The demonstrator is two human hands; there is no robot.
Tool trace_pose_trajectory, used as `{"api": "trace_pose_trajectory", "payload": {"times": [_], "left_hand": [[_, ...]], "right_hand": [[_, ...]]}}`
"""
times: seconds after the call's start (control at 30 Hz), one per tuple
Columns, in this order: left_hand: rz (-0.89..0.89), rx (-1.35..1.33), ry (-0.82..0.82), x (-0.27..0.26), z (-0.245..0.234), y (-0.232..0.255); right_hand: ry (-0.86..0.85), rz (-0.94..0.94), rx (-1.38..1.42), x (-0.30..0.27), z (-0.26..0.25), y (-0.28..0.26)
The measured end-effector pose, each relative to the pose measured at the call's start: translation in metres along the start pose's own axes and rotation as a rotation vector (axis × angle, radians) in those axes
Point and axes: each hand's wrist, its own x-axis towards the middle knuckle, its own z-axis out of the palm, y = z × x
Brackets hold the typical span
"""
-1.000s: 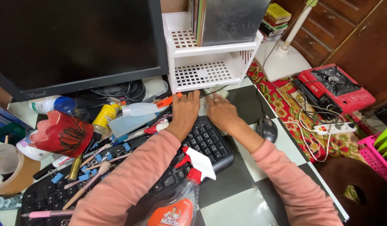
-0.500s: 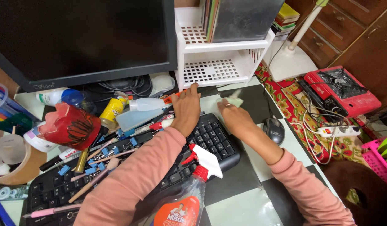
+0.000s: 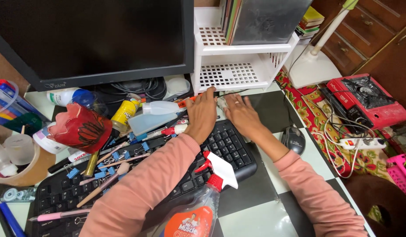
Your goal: Organizing stationery into a container and cleaning a desk surface using a spray and a cloth.
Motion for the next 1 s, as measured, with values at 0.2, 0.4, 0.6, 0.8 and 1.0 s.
{"api": "trace_pose_trajectory", "payload": {"times": [0.2, 0.4, 0.6, 0.8, 1.0], "left_hand": [[0.013, -0.02, -0.015, 0.0, 0.002, -0.002], [-0.003, -0.049, -0.061, 0.0, -0.01, 0.004], [0.068, -0.055, -0.014, 0.0, -0.009, 0.002], [0.044, 0.007, -0.084, 0.0, -0.015, 0.007], [0.076, -0.016, -0.076, -0.001, -0.017, 0.008]], "right_hand": [[-0.292, 0.0, 0.509, 0.015, -0.024, -0.003], [-0.262, -0.036, 0.259, 0.031, 0.004, -0.006], [-0.315, 0.121, 0.195, 0.031, -0.022, -0.024], [-0.336, 0.32, -0.202, -0.013, -0.039, -0.004], [-0.373, 0.321, -0.48, -0.035, 0.002, 0.046]]}}
